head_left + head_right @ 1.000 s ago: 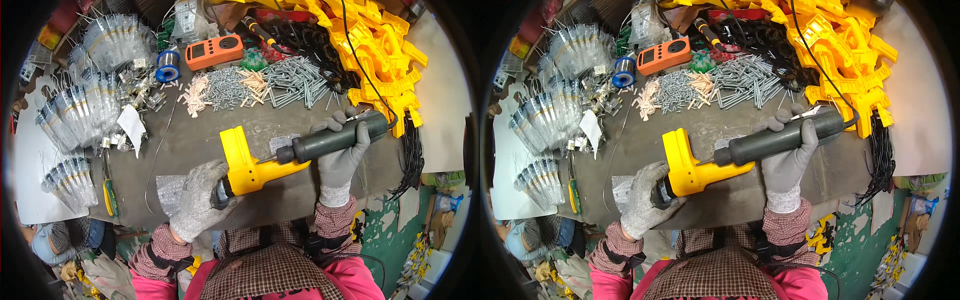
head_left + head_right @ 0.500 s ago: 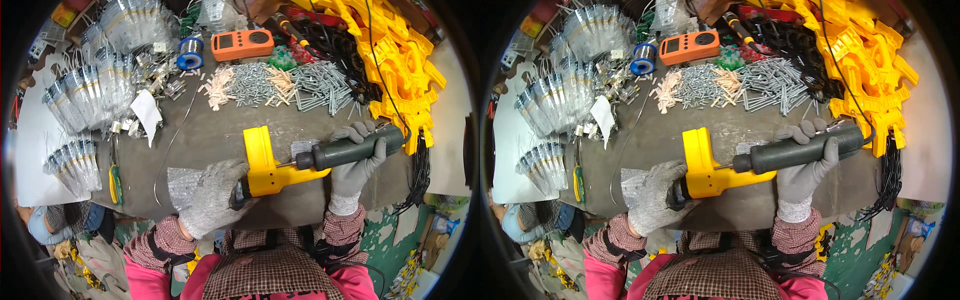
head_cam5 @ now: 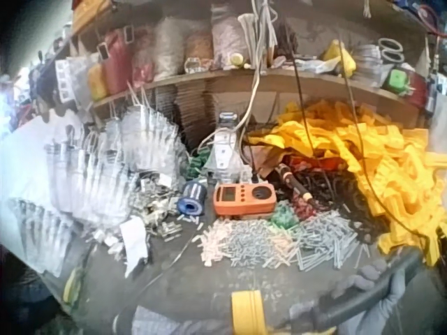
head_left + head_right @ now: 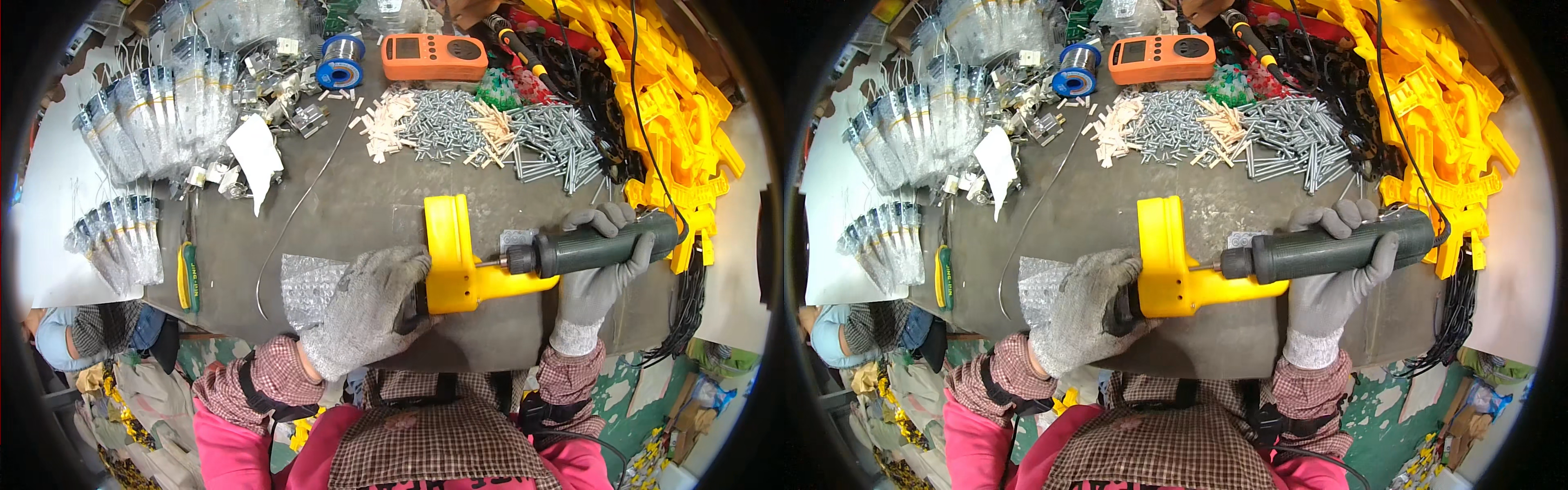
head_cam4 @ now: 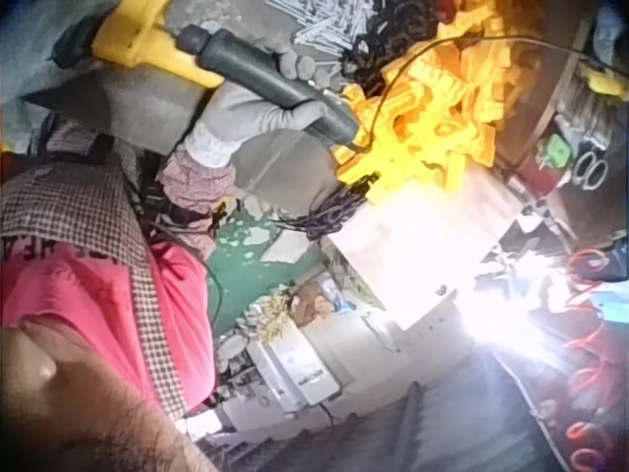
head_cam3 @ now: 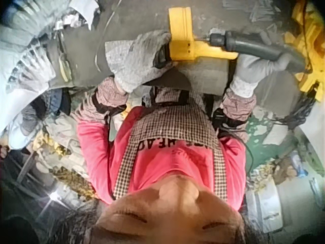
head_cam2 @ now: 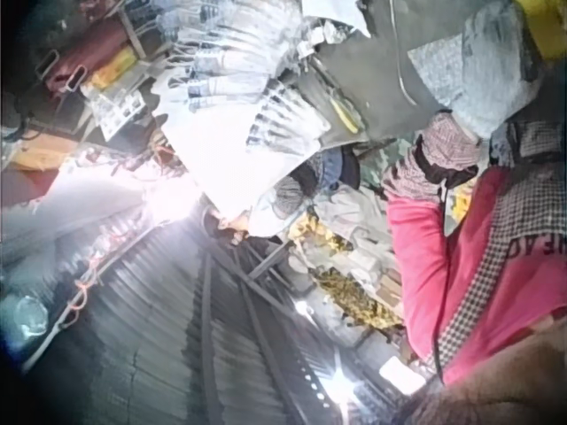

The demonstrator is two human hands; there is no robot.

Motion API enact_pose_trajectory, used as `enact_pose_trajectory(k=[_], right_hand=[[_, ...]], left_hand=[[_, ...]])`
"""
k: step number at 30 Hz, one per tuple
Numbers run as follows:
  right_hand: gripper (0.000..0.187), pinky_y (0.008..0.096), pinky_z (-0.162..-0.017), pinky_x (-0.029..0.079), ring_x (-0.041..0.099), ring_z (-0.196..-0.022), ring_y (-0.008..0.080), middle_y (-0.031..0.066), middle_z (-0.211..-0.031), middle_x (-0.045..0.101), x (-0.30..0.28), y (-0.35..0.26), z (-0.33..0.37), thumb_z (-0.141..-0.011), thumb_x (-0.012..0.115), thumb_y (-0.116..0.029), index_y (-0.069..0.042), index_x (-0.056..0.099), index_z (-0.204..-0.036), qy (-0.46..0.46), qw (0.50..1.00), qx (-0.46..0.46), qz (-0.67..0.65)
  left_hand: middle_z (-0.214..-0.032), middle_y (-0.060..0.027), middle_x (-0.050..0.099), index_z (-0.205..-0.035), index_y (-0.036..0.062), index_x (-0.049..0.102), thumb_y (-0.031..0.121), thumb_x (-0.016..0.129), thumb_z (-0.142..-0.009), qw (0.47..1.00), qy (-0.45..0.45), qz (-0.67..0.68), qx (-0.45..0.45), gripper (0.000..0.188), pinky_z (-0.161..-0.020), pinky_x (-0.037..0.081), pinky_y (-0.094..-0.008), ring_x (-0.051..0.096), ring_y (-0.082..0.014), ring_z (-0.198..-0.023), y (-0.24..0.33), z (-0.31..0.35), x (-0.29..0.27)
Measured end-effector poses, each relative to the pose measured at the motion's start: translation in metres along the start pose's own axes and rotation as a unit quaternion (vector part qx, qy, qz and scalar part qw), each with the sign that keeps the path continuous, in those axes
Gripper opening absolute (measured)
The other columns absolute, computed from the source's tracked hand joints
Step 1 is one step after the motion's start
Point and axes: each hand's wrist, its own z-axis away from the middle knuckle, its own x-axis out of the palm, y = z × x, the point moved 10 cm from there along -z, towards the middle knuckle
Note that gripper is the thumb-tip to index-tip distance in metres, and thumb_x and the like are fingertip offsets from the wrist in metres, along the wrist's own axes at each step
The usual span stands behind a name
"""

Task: Assembling components into a yellow plastic toy gun housing and soldering internal wires.

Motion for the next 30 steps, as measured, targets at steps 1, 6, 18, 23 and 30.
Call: enact_pose_trajectory(k=[1,6,18,23,30], right_hand=[[0.033,0.0401,-0.100,0.039,0.052,-0.085,0.0137,0.0005,-0.092,0.049,0.000,-0.001,0.001,-0.091,0.074,-0.023,-0.012,0.051,-0.112,0.017,1.000,-0.011,0.019],[0.036,0.0416,-0.098,0.039,0.048,-0.084,0.0142,0.0003,-0.094,0.045,0.007,-0.021,0.014,-0.092,0.073,-0.026,-0.010,0.051,-0.116,-0.006,0.996,-0.070,0.056],[0.032,0.0375,-0.095,0.037,0.042,-0.080,0.0118,-0.0027,-0.088,0.038,0.005,-0.019,0.035,-0.093,0.070,-0.028,-0.012,0.049,-0.111,-0.047,0.999,-0.028,-0.002],[0.033,0.0378,-0.096,0.037,0.044,-0.081,0.0104,-0.0035,-0.089,0.040,-0.005,-0.016,0.034,-0.092,0.071,-0.030,-0.015,0.044,-0.103,-0.026,0.998,-0.046,-0.018],[0.033,0.0370,-0.096,0.037,0.045,-0.081,0.0104,-0.0034,-0.089,0.041,-0.002,-0.013,0.033,-0.092,0.072,-0.030,-0.015,0.045,-0.103,-0.018,0.998,-0.038,-0.046]], left_hand=[[-0.127,-0.0219,0.058,-0.129,0.0016,0.055,0.030,0.081,-0.076,0.999,0.036,-0.008,0.000,0.066,-0.102,0.042,-0.0501,0.055,-0.0426,-0.118,0.000,0.000,-0.004],[-0.132,-0.0188,0.057,-0.133,0.0043,0.053,0.035,0.088,-0.069,0.997,0.079,-0.015,0.019,0.079,-0.106,0.040,-0.0496,0.054,-0.0396,-0.123,0.009,0.003,-0.026],[-0.123,-0.0175,0.064,-0.130,0.0044,0.059,0.036,0.088,-0.070,0.992,0.106,-0.060,0.039,0.075,-0.099,0.046,-0.0466,0.060,-0.0373,-0.114,0.005,0.013,-0.028],[-0.121,-0.0172,0.065,-0.128,0.0040,0.061,0.037,0.089,-0.068,0.991,0.114,-0.068,0.030,0.074,-0.096,0.047,-0.0457,0.061,-0.0367,-0.111,0.004,0.011,-0.029],[-0.120,-0.0172,0.065,-0.127,0.0045,0.061,0.039,0.089,-0.066,0.989,0.126,-0.059,0.046,0.075,-0.095,0.047,-0.0461,0.062,-0.0368,-0.109,0.008,0.012,-0.030]])
